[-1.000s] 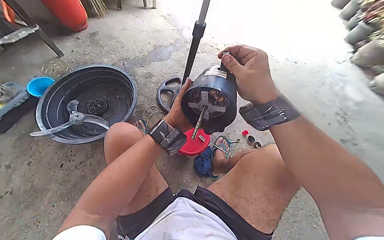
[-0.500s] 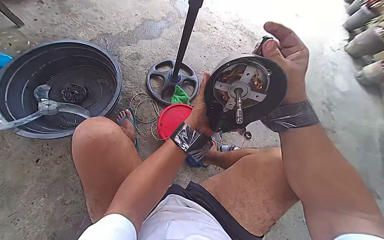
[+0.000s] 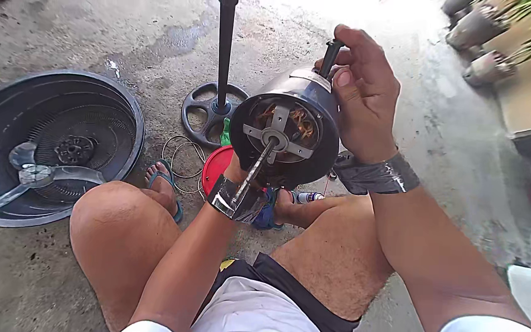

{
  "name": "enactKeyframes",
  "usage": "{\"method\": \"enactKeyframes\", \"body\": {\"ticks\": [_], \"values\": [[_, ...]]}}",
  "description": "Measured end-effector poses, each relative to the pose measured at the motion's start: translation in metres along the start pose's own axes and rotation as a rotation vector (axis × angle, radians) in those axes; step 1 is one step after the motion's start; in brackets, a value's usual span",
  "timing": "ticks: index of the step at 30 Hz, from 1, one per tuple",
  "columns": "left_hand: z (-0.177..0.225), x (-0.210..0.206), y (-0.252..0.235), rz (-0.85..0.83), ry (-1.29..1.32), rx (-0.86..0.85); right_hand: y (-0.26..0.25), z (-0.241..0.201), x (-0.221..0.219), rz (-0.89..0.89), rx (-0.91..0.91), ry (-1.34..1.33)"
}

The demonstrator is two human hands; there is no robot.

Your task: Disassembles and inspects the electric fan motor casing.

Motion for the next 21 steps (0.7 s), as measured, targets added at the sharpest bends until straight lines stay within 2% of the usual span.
{"method": "enactKeyframes", "body": {"ticks": [2,6,10,13,15,17,19,21], "values": [[0.000,-0.001,-0.002,-0.003,0.161,0.153,0.004,0.000,-0.003,0.039,0.017,0.017],[-0.008,-0.009,-0.006,-0.326,0.419,0.369,0.006,0.015,-0.003,0.102,0.036,-0.018],[0.003,-0.029,0.001,-0.314,0.504,0.418,0.007,0.023,-0.006,0.103,-0.052,-0.061],[0.014,-0.036,-0.001,-0.300,0.535,0.252,0.013,0.021,-0.009,-0.002,-0.134,-0.114],[0.020,-0.035,-0.013,-0.290,0.519,0.074,0.019,0.016,-0.003,0.010,-0.166,-0.162],[0.030,-0.032,-0.023,-0.256,0.398,-0.068,0.030,0.006,0.008,0.055,-0.117,-0.112],[0.032,-0.025,-0.030,-0.233,0.378,-0.179,0.042,0.000,0.009,-0.067,0.001,0.027],[0.025,-0.018,-0.033,-0.234,0.417,-0.298,0.051,0.002,-0.008,-0.166,-0.008,0.000]]}}
Point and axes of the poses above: each hand's wrist, its own y-axis away from the middle knuckle, its own x-axis out of the back of the hand, z = x × y, the point moved 1 cm from there along -y, towards the middle knuckle, and after that the axes turned 4 degrees about -x, right-handed, at the moved point
